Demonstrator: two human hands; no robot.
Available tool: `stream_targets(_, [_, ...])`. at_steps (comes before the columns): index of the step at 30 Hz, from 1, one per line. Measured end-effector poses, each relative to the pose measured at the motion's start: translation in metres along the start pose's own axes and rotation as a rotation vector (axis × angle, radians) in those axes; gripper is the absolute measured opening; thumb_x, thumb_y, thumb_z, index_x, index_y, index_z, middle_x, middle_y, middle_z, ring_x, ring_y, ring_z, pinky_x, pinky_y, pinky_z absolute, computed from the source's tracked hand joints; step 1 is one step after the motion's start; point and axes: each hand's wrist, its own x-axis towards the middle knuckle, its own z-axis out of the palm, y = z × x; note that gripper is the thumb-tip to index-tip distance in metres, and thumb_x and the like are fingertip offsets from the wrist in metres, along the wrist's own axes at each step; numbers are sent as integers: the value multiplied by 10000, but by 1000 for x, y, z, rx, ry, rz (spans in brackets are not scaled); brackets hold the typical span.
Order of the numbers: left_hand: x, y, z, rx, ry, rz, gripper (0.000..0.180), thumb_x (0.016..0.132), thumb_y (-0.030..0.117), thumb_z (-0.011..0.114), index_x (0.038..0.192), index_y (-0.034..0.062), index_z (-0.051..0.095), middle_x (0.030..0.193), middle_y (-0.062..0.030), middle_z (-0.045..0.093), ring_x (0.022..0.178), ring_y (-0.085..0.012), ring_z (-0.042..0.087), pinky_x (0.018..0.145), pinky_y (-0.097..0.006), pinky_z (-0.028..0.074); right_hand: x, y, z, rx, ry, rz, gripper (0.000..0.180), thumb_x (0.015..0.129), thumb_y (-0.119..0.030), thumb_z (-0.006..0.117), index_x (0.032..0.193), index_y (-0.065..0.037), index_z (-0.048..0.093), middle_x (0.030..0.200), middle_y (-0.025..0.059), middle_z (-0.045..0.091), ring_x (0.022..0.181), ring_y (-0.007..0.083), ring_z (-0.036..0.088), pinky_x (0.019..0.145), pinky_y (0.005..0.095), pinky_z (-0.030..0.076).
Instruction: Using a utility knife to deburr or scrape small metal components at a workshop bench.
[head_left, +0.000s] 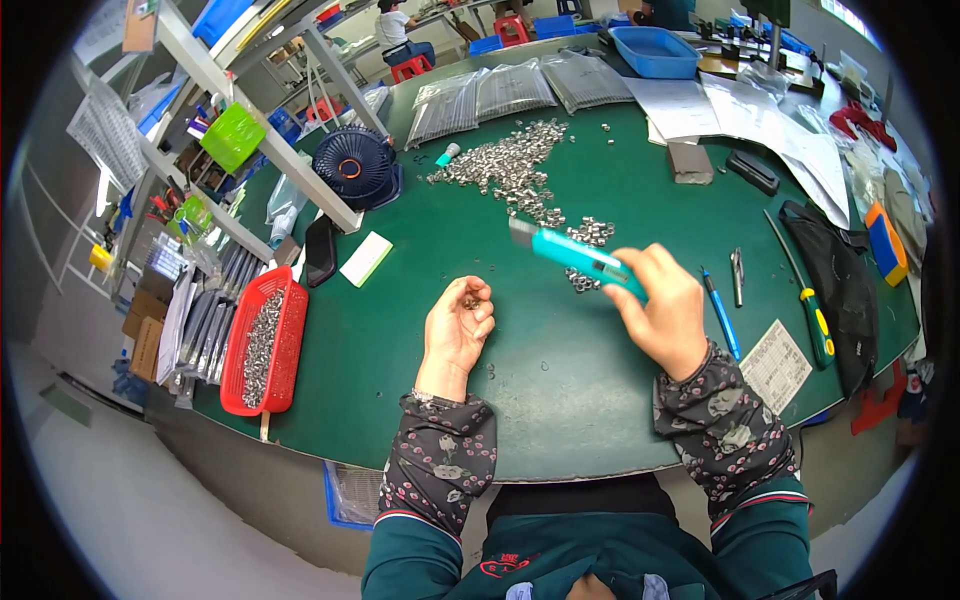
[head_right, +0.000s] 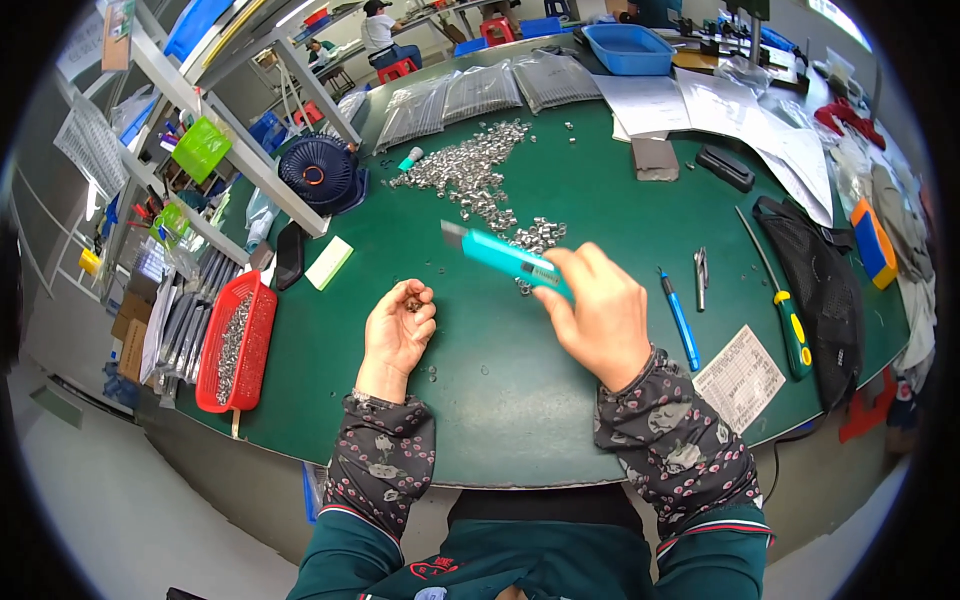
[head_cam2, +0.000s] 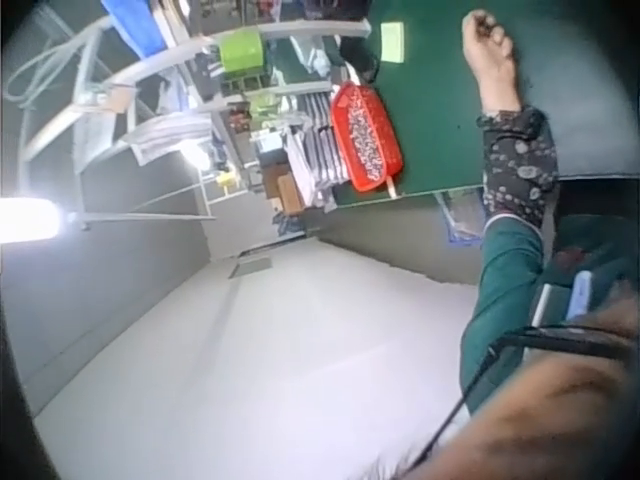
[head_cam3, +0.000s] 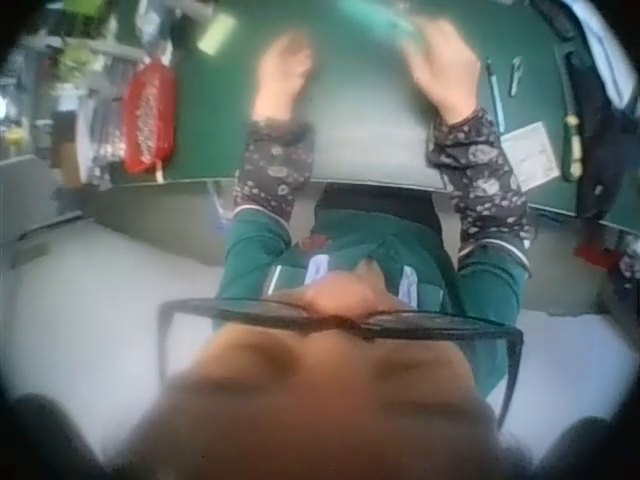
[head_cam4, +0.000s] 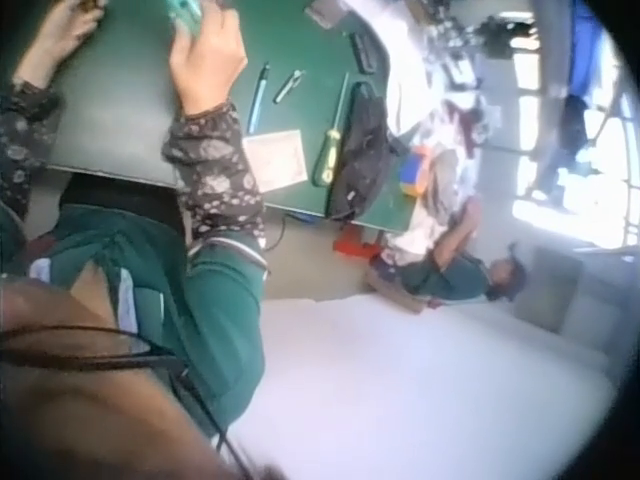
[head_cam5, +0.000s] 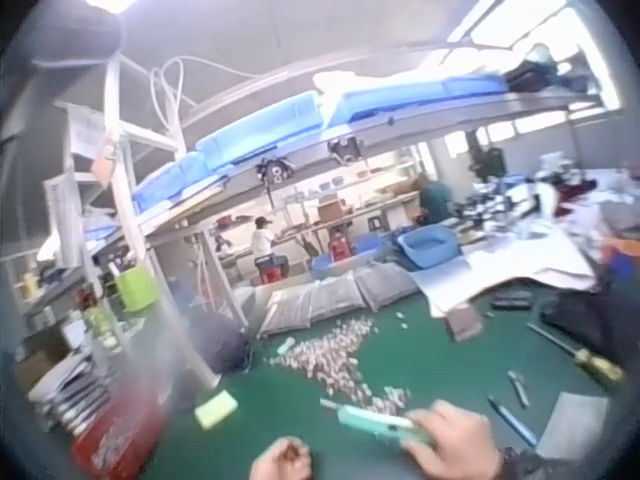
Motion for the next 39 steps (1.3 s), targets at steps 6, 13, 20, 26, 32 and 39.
stream_targets(6, [0,-25,55,1031,2,200,137,739,140,632,810,30,595,596,39,443,553,-48,404,499,-212,338,0,5,0,142,188,55,264,665,-84,653,914,-54,570,762,89,517,627,275,547,541,344,433])
stream_targets(13, [14,-51,85,1644,35,454,193,699,133,636,865,58,574,748,-85,561,669,-251,552,603,-365,431,-2,6,2,144,198,36,272,667,-94,649,923,-52,569,760,84,518,647,270,555,553,342,444])
stream_targets(20, [18,-48,86,1589,53,479,127,732,120,619,810,41,557,769,-70,564,652,-226,551,593,-334,431,1,2,-1,174,170,58,267,676,-115,651,922,-53,569,753,82,515,653,270,558,555,343,443])
stream_targets(26, [-1,-15,56,-21,-136,-92,95,808,52,508,896,53,472,732,-57,479,478,-65,349,342,-160,236,-2,3,2,186,123,58,247,681,-117,652,909,-58,577,749,84,520,648,273,556,557,344,437])
stream_targets(32, [-12,-7,21,-193,-119,-40,72,815,50,481,886,39,476,724,-74,475,477,-77,355,336,-172,244,-9,1,7,216,-38,61,245,683,-151,650,900,-56,590,738,91,526,612,280,550,531,351,429])
stream_targets(39, [-6,-1,2,-214,-76,-20,126,867,96,468,958,21,512,739,-53,482,480,-57,344,348,-163,244,-10,2,10,228,-209,107,258,706,-204,636,916,-57,607,707,90,534,594,272,546,526,346,423])
